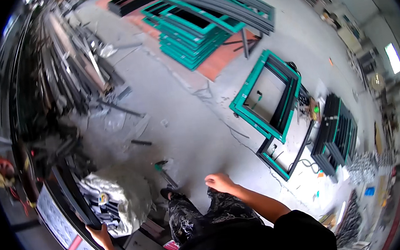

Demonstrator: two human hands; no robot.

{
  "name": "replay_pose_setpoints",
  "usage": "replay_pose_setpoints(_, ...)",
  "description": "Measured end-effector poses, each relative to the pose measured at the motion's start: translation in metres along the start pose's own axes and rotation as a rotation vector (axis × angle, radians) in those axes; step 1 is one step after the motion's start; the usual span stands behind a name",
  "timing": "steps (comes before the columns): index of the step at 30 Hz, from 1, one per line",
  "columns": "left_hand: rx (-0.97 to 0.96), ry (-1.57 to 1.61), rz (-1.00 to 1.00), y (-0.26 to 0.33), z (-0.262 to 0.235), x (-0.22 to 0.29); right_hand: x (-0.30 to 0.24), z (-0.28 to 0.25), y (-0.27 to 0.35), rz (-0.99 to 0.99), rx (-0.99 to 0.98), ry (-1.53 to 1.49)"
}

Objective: The person operates a miter saw to cut metal profiles, applies green protective tape and rubber seals to the frames, cuts the tape with scissors, and uses a measuring tape to check the dimensions of the assembled frames.

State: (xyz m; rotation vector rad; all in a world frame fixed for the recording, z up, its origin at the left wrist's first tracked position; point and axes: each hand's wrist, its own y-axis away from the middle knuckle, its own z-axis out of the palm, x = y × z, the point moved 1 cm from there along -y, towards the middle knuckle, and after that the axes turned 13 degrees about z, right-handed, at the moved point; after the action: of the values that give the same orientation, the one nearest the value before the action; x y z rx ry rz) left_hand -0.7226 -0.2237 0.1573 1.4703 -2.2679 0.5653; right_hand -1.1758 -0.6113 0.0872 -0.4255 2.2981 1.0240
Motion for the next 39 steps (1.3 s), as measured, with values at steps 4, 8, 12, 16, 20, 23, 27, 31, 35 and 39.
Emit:
replay_pose_setpoints(4, -0.186, 0.561, 0.093, 0.039, 0.056, 0.209, 0.018, -0.05, 0.019, -0.114, -0.006, -0.406)
replay_pose_setpoints(8, -0.571, 0.866, 0.258, 0.148, 0.118, 0.458, -0.017, -0.145, 0.066, -0.236, 0.122, -0.712)
replay_pose_setpoints(12, -0.907, 1.146, 0.436, 0.264, 0.212, 0.59, 0.008, -0.248, 0.095, -0.283, 0.73, -0.578)
replay_pose_setpoints(16, -1.169, 1.144, 0.519, 0.332, 0.243, 0.683, 0.084, -0.321, 0.118, -0.122, 0.904, -0.717)
replay_pose_setpoints(20, -1.585, 1.219, 0.334, 0.348, 0.271, 0.733, 0.128, -0.366, 0.136, 0.022, 0.994, -0.677)
replay_pose_setpoints(23, -1.673, 1.305, 0.02, 0.345, 0.303, 0.766, 0.148, -0.393, 0.118, 0.095, 0.976, -0.734)
replay_pose_setpoints(27, -1.684, 1.176, -0.041, 0.314, 0.384, 0.809, 0.167, -0.443, 0.06, 0.133, 1.029, -0.714)
replay_pose_setpoints(31, -1.461, 1.157, 0.076, 0.263, 0.439, 0.875, 0.178, -0.493, -0.005, 0.275, 0.952, -0.555)
replay_pose_setpoints(35, -1.485, 1.129, 0.08, 0.215, 0.468, 0.949, 0.157, -0.538, -0.049, 0.295, 0.892, -0.615)
replay_pose_setpoints(39, -1.633, 1.152, -0.054, 0.21, 0.516, 0.99, 0.167, -0.555, -0.086, 0.392, 0.811, -0.788)
